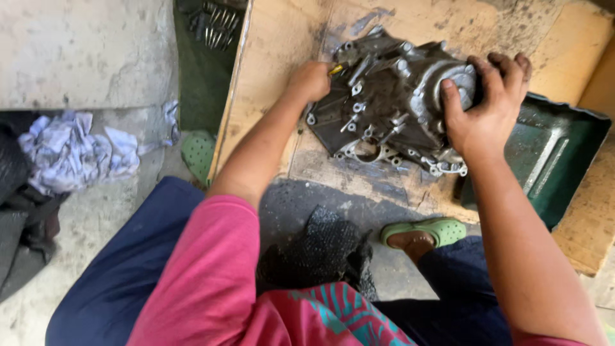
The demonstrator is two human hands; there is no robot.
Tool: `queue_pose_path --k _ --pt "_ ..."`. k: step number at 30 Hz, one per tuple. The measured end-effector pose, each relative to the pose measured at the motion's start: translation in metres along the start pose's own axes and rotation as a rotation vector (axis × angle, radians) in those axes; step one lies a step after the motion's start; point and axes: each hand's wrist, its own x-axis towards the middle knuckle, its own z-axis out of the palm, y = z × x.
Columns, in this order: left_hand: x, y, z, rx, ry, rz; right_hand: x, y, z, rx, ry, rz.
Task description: The person scrubs a metal engine casing with a brush and liquid cleaner, then uses a wrench to tighten bolts on the casing. The person works on the part placed on a cardboard sheet on the floor.
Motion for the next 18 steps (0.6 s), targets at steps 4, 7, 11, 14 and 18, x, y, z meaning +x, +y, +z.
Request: queue_pose_path --k 4,7,11,14,18 --pt "-0.015 -0.023 -0.014 0.216 -0.175 -0.022 0.002 -0.002 0.0 0.026 0.042 -0.039" --pt "-0.025 -0.029 -0.021 0.257 -0.255 -0.033 0.001 0.0 0.002 0.024 0.01 -0.007" --pt "-0.023 -0.014 -0.014 0.24 -0.179 -0.065 0.0 0.003 0.004 -0.003 0.038 -0.023" --pt "-0.01 -0.002 -0.002 0.23 -0.074 -0.022 0.0 0.002 0.004 0.025 0.035 -0.011" --pt "0.014 0.014 0.003 0.286 0.064 0.031 0.001 -0.003 0.003 0.007 0.031 -0.012"
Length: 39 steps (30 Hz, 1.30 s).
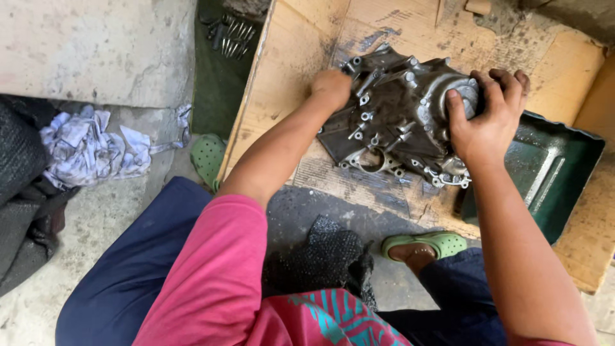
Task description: The person scrubs a metal engine casing with a brush and liquid cleaner, then uses a wrench to tighten bolts on the casing. The person works on the part placed on a cardboard sheet on the floor.
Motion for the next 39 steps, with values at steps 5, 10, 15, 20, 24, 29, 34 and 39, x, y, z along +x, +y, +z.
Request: queue_pose_path --k 5,10,15,20,24,29,34,39 --pt "0.031 -0.009 -0.04 -0.142 -0.045 0.04 0.005 -0.008 -0.003 0.005 -0.001 0.021" --pt "0.058 -0.026 -0.087 -0.146 -0.169 0.105 0.01 -0.012 -0.007 -0.019 -0.002 0.032" --pt "0.118 0.021 -0.051 0.03 -0.078 0.309 0.015 -0.015 -0.008 -0.023 -0.042 0.062" --pt "0.165 0.053 -0.027 0.02 -0.037 0.266 0.023 -0.02 -0.01 -0.031 -0.052 0.054" --pt "0.157 0.021 -0.037 0.005 -0.179 0.283 0.025 -0.024 -0.012 -0.03 -0.073 0.092" --pt "0.148 0.003 -0.039 -0.036 -0.21 0.398 0.026 -0.023 -0.011 -0.076 -0.068 0.072" --pt "0.156 0.031 -0.026 0.052 0.027 0.358 0.024 -0.02 -0.012 -0.05 -0.072 0.071" --pt "0.103 0.007 -0.025 0.102 0.119 0.614 0.021 -0.016 -0.012 -0.031 -0.105 0.086"
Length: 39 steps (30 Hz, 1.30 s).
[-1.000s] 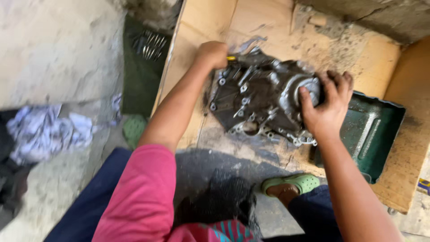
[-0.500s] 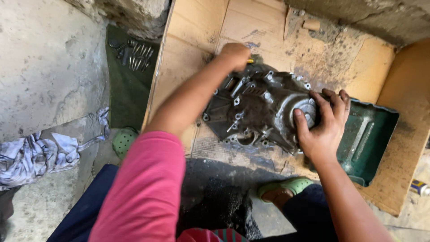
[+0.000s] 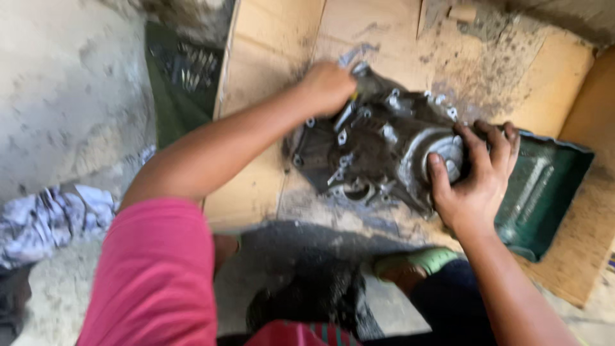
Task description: The person scrubs a metal engine casing with a brush and liquid cleaner, then uses a wrench to tighten bolts on the casing. The person works on the part placed on a cardboard sheet on the floor.
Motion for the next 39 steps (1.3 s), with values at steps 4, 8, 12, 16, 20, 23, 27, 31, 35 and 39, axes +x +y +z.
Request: queue_pose_path --k 4,8,12,16,20,23,27,31,35,39 --pt "-0.031 0.018 0.001 0.023 0.092 0.079 -0.001 0.003 0.002 -0.018 0.017 -0.015" --pt "0.005 0.033 0.021 0.206 -0.059 -0.012 -0.003 0.003 0.002 -0.022 0.013 -0.002" --pt "0.045 0.015 0.04 0.168 -0.033 -0.155 -0.005 0.003 0.002 -0.001 0.02 -0.028" --pt "0.035 -0.021 0.027 -0.155 -0.135 -0.383 -0.004 0.004 0.002 0.003 0.036 -0.026" --pt "-0.018 -0.048 -0.016 -0.14 -0.455 -0.406 -0.006 0.009 0.004 -0.011 0.031 -0.04" --pt "-0.067 -0.049 -0.041 -0.586 -0.497 -0.574 -0.008 0.013 0.006 0.009 0.027 -0.047" --pt "-0.09 -0.018 -0.039 -0.689 -0.146 -0.242 -0.01 0.012 0.006 -0.008 0.02 -0.05" --pt "-0.053 0.016 -0.026 -0.681 -0.166 -0.461 -0.01 0.005 0.003 -0.003 0.046 -0.063" --pt "-0.032 0.014 -0.028 -0.601 -0.037 -0.537 -0.01 0.004 0.002 0.059 0.043 -0.07" --pt "-0.05 -0.001 -0.025 -0.796 -0.32 -0.655 -0.011 0.011 0.006 -0.007 0.054 -0.061"
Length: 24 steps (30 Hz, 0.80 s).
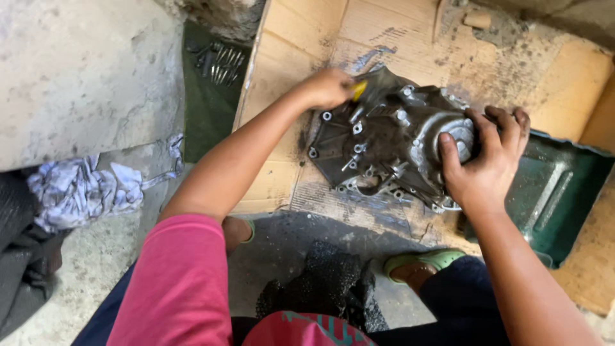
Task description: The person scrubs a metal engine casing with a brush and liquid cleaner, then uses a wrench to tighten bolts on the casing. The person works on the part placed on a cardboard sheet on the floor.
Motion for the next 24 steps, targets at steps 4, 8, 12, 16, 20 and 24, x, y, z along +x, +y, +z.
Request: queue_pose_path --k 4,8,12,16,20,24 --pt "0.006 -0.004 0.015 0.112 0.167 0.161 -0.001 0.0 0.001 0.017 -0.009 -0.007" --pt "0.02 0.013 0.025 -0.009 0.473 0.113 0.002 -0.005 -0.001 0.03 0.003 -0.001" --pt "0.005 -0.001 0.015 -0.052 0.342 0.194 0.002 -0.004 -0.001 0.021 -0.012 0.0" --pt "-0.022 -0.024 0.019 0.102 0.11 0.071 -0.001 0.001 0.002 0.03 -0.01 -0.01" --pt "-0.012 0.0 0.048 0.102 0.392 0.088 0.001 -0.001 0.002 0.022 -0.004 0.003" --pt "0.016 0.022 0.052 -0.095 0.428 0.033 0.004 -0.004 -0.001 0.004 0.03 -0.025"
